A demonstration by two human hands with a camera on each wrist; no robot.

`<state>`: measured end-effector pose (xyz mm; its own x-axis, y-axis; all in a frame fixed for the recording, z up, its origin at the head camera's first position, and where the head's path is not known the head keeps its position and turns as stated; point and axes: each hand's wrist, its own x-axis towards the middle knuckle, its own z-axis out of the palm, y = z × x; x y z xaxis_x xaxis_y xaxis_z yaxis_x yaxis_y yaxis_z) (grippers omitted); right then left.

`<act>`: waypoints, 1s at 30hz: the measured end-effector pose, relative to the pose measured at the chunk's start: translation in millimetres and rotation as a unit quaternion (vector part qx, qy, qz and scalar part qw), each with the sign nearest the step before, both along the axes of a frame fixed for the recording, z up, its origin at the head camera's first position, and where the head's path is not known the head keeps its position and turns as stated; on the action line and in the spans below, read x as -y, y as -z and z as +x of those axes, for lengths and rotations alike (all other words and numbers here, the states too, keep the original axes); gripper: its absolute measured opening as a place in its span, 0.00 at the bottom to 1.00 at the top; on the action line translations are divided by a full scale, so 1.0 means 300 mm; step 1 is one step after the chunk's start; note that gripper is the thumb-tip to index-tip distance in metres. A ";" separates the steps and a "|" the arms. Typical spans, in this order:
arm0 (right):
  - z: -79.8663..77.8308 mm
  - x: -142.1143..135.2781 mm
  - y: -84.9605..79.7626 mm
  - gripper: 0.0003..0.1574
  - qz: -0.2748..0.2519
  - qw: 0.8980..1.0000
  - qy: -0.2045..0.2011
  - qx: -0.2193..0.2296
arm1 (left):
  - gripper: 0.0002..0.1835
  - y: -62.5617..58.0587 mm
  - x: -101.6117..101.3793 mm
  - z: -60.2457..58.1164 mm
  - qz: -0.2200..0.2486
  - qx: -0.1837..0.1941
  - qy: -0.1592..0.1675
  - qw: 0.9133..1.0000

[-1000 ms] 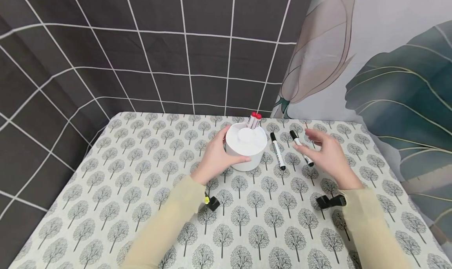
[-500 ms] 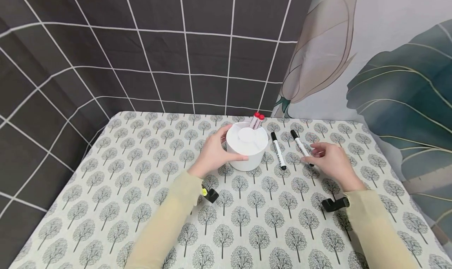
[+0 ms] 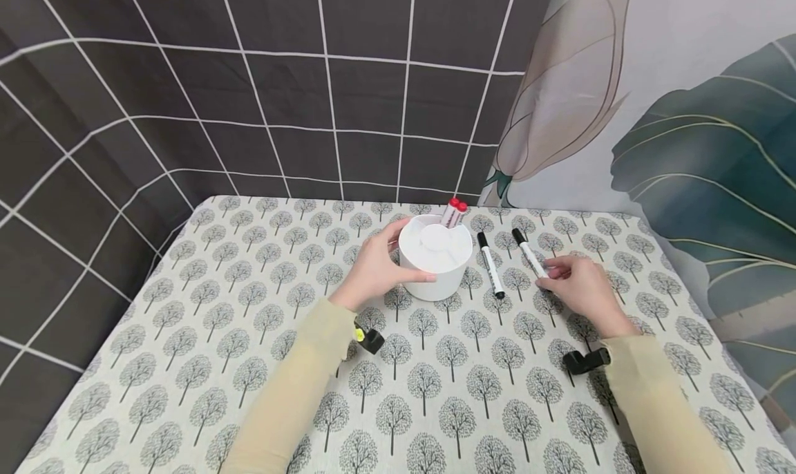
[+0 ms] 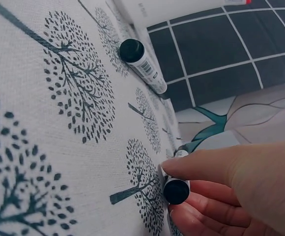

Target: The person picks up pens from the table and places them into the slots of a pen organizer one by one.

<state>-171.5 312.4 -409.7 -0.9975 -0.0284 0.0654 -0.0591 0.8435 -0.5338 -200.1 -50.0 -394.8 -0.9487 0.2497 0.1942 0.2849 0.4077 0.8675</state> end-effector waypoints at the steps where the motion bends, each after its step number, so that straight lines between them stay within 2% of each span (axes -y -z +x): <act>1: 0.001 0.001 0.000 0.29 -0.001 1.000 0.000 -0.002 | 0.62 -0.001 0.001 0.000 0.001 0.001 0.000 1.000; 10: 0.016 -0.015 -0.013 0.23 -0.033 0.999 0.021 0.003 | 0.61 0.000 -0.001 0.000 0.003 0.007 0.004 1.000; 19: 0.032 -0.002 -0.123 0.21 -0.072 0.994 0.065 -0.055 | 0.61 0.005 0.001 -0.003 0.008 -0.005 0.010 1.000; 24: 0.042 0.008 -0.203 0.21 -0.142 0.979 0.116 -0.090 | 0.61 0.001 0.002 -0.005 0.007 -0.012 0.015 1.000; 30: 0.040 0.024 -0.290 0.20 -0.231 0.951 0.148 -0.145 | 0.60 -0.003 0.004 -0.006 0.010 -0.014 0.018 1.000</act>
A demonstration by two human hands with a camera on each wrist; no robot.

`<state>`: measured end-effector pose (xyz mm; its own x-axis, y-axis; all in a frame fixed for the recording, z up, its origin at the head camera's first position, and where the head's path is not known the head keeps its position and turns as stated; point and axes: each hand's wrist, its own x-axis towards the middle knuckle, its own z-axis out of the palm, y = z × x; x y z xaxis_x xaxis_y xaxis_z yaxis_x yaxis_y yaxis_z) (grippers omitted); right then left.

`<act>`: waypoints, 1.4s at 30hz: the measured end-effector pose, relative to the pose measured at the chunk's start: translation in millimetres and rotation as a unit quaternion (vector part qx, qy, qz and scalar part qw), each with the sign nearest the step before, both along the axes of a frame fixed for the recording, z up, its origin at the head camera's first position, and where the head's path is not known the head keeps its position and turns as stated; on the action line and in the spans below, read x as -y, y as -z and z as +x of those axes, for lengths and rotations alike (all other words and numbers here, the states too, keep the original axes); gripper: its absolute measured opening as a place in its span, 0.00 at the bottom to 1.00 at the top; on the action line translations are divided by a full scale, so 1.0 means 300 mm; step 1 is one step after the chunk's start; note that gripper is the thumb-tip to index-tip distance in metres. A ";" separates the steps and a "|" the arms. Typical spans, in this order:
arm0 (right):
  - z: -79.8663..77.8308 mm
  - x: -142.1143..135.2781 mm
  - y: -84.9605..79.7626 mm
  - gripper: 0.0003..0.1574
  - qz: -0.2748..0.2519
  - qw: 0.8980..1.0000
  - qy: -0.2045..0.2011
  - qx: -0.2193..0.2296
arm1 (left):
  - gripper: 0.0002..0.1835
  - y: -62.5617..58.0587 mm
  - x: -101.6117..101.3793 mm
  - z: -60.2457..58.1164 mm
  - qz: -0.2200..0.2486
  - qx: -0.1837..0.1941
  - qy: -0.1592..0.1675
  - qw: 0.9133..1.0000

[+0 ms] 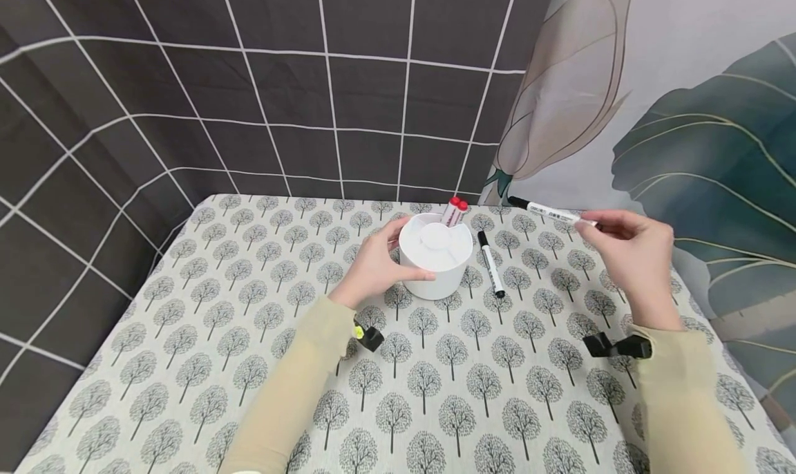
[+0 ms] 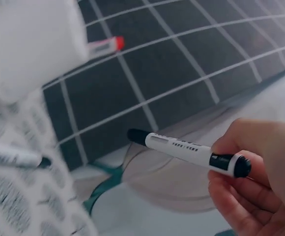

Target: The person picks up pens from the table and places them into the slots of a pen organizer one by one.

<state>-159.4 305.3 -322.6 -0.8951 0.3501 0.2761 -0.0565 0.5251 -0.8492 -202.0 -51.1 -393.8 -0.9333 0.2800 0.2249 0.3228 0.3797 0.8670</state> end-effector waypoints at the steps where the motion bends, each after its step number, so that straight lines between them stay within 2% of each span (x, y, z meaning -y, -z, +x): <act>1: 0.000 0.006 -0.014 0.19 -0.014 1.000 0.000 -0.011 | 0.59 -0.001 0.000 0.000 0.000 0.000 -0.001 1.000; 4: 0.002 0.030 -0.051 0.18 -0.038 0.998 -0.001 -0.047 | 0.59 -0.002 0.002 -0.001 -0.003 0.002 -0.004 1.000; 7: 0.009 0.064 -0.081 0.18 -0.078 0.993 -0.023 -0.080 | 0.59 -0.002 0.002 -0.002 -0.001 0.005 -0.004 1.000; 11: 0.015 0.114 -0.107 0.18 -0.142 0.980 -0.069 -0.120 | 0.59 0.002 0.003 -0.004 0.000 0.007 -0.006 1.000; 14: 0.011 0.149 -0.113 0.16 -0.167 0.969 -0.103 -0.149 | 0.59 0.007 0.004 -0.006 -0.002 0.007 -0.008 1.000; 17: 0.003 0.184 -0.115 0.17 -0.192 0.959 -0.134 -0.162 | 0.59 0.014 0.006 -0.009 -0.002 0.005 -0.007 1.000; 23: -0.010 0.250 -0.121 0.17 -0.198 0.950 -0.181 -0.163 | 0.59 0.015 0.009 -0.008 0.000 0.002 -0.005 1.000; 27: -0.005 0.293 -0.131 0.16 -0.175 0.953 -0.197 -0.148 | 0.60 0.009 0.008 -0.005 0.000 0.005 -0.003 1.000; 33: -0.010 0.354 -0.133 0.17 -0.119 0.967 -0.197 -0.111 | 0.61 0.004 0.006 -0.002 0.002 0.007 0.000 1.000; 38: -0.032 0.394 -0.108 0.17 -0.082 0.972 -0.202 -0.085 | 0.60 0.007 0.005 -0.004 0.003 0.006 0.000 1.000; 42: -0.054 0.411 -0.068 0.19 -0.067 0.973 -0.210 -0.072 | 0.60 0.006 0.004 -0.003 -0.003 0.011 -0.004 1.000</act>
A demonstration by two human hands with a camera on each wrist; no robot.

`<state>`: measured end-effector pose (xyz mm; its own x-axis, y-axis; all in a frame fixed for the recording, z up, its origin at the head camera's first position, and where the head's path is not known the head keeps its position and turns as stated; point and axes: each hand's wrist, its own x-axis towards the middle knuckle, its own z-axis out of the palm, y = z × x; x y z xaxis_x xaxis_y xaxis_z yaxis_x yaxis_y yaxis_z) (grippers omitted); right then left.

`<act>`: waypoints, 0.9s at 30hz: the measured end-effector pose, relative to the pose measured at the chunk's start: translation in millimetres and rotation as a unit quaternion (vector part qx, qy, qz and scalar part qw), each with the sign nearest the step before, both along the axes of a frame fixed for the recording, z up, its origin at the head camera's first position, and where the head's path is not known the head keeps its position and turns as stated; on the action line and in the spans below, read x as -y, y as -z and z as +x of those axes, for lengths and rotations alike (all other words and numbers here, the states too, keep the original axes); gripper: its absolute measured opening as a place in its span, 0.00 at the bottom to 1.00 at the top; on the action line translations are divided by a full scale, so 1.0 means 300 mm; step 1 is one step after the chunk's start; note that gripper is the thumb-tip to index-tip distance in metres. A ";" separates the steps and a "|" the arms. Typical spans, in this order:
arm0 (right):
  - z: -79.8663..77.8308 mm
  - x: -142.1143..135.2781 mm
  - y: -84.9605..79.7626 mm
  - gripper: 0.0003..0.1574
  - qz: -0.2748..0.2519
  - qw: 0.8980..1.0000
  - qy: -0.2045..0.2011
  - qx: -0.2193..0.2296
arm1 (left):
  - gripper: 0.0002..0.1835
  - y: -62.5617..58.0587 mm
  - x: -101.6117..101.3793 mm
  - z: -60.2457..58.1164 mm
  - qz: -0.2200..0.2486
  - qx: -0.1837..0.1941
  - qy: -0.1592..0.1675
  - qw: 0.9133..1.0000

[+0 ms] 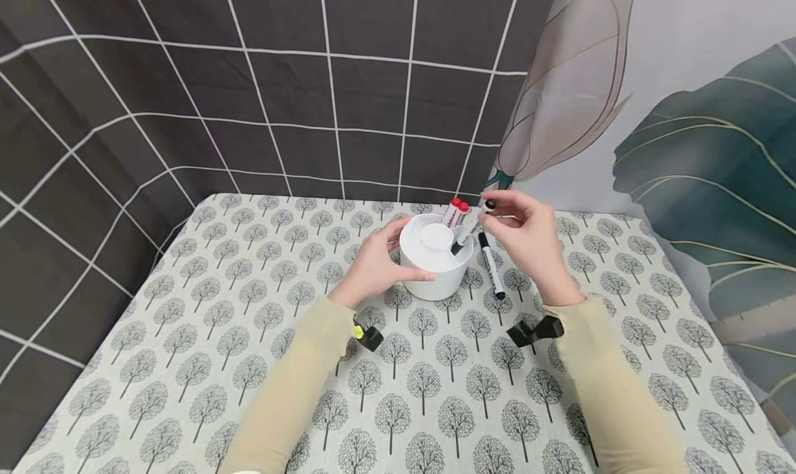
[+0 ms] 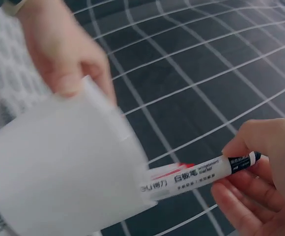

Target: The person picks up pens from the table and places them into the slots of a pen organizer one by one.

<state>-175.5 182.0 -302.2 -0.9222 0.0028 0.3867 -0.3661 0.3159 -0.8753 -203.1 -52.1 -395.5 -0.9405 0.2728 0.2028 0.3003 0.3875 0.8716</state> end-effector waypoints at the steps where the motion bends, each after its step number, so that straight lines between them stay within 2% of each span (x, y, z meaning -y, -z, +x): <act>1: -0.003 0.001 0.010 0.20 0.002 1.000 0.000 0.002 | 0.60 0.000 0.000 0.000 0.000 0.001 0.000 1.000; 5: -0.002 -0.001 0.027 0.22 -0.002 1.000 0.005 0.006 | 0.61 0.000 0.000 -0.001 -0.001 -0.002 0.003 1.000; 14: 0.013 -0.048 0.006 0.21 -0.006 0.999 0.042 0.019 | 0.60 -0.003 0.002 -0.001 0.002 -0.004 0.003 1.000; 21: -0.016 -0.132 0.050 0.24 -0.004 0.998 0.065 0.015 | 0.61 0.001 0.002 -0.002 0.003 -0.004 0.002 1.000; 27: 0.001 -0.179 0.063 0.24 0.020 0.997 0.074 0.022 | 0.61 0.003 0.001 -0.003 0.002 -0.006 0.003 1.000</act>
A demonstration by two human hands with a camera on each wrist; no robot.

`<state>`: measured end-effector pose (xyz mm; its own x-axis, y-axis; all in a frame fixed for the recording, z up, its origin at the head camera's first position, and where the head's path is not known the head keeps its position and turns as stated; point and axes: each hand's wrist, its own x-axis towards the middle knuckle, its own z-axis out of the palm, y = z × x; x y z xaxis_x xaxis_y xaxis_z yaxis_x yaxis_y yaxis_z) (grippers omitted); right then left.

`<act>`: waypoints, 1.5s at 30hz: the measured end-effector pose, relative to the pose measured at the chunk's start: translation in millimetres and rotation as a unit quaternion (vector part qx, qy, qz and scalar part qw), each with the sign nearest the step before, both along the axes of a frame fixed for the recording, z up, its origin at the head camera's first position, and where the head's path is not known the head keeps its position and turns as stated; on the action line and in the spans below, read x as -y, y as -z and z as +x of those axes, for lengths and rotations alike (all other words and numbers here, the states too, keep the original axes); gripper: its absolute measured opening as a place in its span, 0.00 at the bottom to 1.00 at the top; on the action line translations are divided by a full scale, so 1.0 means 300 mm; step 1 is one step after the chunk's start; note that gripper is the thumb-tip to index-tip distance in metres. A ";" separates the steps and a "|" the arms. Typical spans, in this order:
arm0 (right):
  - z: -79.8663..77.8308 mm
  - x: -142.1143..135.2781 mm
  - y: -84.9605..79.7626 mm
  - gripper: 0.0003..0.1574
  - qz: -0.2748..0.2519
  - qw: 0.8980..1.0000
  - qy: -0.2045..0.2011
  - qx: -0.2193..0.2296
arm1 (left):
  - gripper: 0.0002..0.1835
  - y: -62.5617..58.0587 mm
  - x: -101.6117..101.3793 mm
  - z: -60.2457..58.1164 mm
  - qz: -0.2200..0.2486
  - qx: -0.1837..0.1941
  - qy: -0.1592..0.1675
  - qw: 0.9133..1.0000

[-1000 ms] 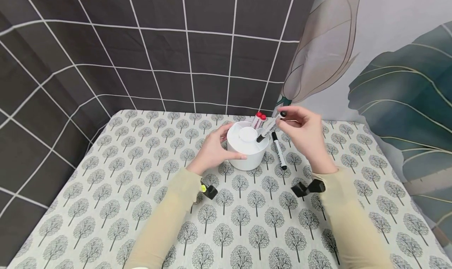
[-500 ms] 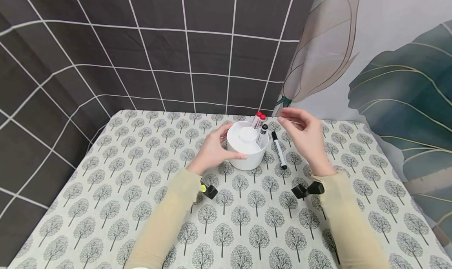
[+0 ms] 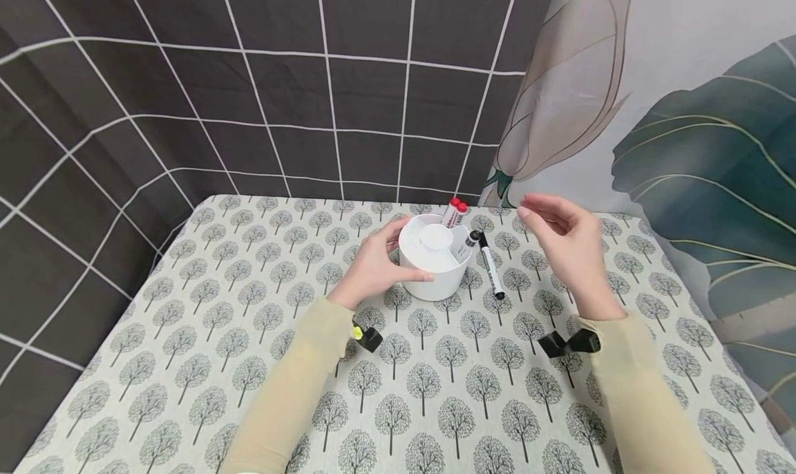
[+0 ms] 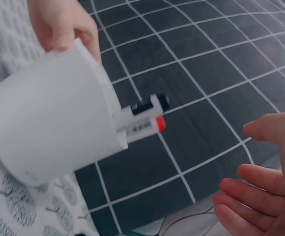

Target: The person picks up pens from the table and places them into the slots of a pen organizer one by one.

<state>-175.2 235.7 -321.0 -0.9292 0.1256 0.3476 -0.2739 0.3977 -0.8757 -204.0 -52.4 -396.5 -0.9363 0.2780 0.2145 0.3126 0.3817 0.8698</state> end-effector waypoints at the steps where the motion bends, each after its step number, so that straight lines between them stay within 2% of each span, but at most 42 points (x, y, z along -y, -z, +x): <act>1: 0.004 -0.005 0.002 0.24 0.005 1.000 0.001 0.005 | 0.60 0.001 0.000 0.000 -0.001 0.001 -0.001 1.000; 8: 0.022 -0.036 0.042 0.26 0.048 0.998 0.003 0.028 | 0.60 0.002 0.000 0.005 -0.001 0.002 -0.002 1.000; 14: 0.038 -0.048 0.084 0.30 0.071 0.994 -0.002 0.080 | 0.60 0.003 0.001 0.002 0.000 -0.003 -0.001 1.000; 24: 0.033 -0.064 0.194 0.38 0.116 0.986 -0.022 0.118 | 0.61 -0.008 0.001 0.002 -0.003 0.002 0.005 1.000; 33: 0.038 -0.056 0.288 0.41 0.135 0.981 -0.040 0.136 | 0.60 -0.006 0.001 0.007 -0.002 0.008 0.006 1.000; 35: 0.035 -0.056 0.305 0.40 0.153 0.978 -0.040 0.138 | 0.60 -0.006 0.001 0.007 0.001 0.008 0.006 1.000; 40: 0.027 -0.047 0.332 0.40 0.185 0.971 -0.033 0.146 | 0.59 -0.009 0.002 0.007 0.002 0.008 0.007 1.000; 45: 0.024 -0.034 0.344 0.38 0.197 0.969 -0.042 0.141 | 0.60 -0.012 0.003 0.009 0.003 0.008 0.009 1.000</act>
